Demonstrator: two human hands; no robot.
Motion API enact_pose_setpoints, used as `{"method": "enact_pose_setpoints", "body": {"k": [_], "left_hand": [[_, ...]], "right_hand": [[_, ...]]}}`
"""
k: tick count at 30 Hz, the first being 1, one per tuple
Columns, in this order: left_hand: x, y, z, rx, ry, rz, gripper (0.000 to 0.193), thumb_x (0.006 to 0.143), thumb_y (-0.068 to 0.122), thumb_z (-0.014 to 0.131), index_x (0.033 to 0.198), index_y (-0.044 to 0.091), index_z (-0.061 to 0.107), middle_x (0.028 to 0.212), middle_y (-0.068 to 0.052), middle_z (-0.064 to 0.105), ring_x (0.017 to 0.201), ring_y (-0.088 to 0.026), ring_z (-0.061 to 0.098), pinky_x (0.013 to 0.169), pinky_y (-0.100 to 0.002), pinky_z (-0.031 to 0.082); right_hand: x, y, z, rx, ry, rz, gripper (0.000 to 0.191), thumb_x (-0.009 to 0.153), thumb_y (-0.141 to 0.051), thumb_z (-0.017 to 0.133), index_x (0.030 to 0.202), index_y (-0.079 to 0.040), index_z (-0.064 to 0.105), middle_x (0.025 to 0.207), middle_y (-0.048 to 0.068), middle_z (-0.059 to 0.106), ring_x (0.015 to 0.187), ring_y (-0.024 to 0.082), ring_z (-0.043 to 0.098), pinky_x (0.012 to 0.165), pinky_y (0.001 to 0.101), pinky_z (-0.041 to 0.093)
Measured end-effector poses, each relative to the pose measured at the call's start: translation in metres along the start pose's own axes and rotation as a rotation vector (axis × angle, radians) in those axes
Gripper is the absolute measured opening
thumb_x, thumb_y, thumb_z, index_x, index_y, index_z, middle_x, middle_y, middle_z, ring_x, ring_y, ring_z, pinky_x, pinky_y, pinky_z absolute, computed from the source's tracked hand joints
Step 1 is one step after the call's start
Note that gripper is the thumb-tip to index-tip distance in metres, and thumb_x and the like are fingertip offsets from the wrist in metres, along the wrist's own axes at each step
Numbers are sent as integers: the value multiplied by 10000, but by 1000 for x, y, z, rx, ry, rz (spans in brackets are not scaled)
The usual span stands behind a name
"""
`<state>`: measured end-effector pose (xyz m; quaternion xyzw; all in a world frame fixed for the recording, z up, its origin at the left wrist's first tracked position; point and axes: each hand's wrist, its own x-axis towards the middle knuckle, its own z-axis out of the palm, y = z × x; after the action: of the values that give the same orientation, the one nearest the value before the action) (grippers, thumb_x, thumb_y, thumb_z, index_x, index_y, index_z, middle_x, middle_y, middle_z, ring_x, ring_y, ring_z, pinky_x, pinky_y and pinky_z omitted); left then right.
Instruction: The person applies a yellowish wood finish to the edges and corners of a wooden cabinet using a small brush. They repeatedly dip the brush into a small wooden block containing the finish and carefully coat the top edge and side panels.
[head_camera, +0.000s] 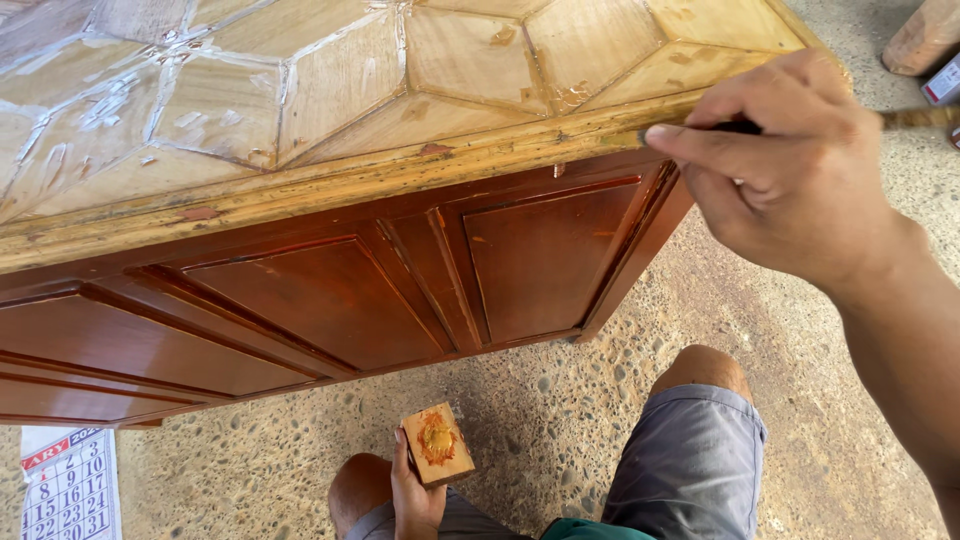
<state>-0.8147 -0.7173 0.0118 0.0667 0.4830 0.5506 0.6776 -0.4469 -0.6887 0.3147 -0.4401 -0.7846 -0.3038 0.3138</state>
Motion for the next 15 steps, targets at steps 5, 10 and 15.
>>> {"method": "enact_pose_setpoints", "body": {"k": [5, 10, 15], "left_hand": [[0, -1, -2, 28, 37, -8, 591, 1006, 500, 496, 1341, 17, 552, 1177, -152, 685, 1111, -294, 684, 916, -516, 583], [0, -1, -3, 51, 47, -11, 591, 1004, 505, 496, 1337, 21, 562, 1170, -148, 688, 1101, -285, 692, 926, -510, 578], [1, -2, -3, 66, 43, -25, 597, 998, 515, 489, 1338, 29, 561, 1173, -145, 690, 1102, -285, 688, 928, -516, 573]], "right_hand": [[6, 0, -3, -13, -28, -24, 235, 829, 40, 781, 1010, -95, 846, 912, 21, 675, 802, 198, 589, 697, 344, 520], [9, -7, -1, 9, -34, -10, 257, 815, 28, 780, 1022, -110, 842, 906, 16, 664, 823, 202, 598, 690, 335, 532], [11, -13, 0, 41, -53, -5, 248, 789, 30, 774, 999, -85, 838, 860, 32, 653, 781, 201, 599, 635, 330, 524]]}}
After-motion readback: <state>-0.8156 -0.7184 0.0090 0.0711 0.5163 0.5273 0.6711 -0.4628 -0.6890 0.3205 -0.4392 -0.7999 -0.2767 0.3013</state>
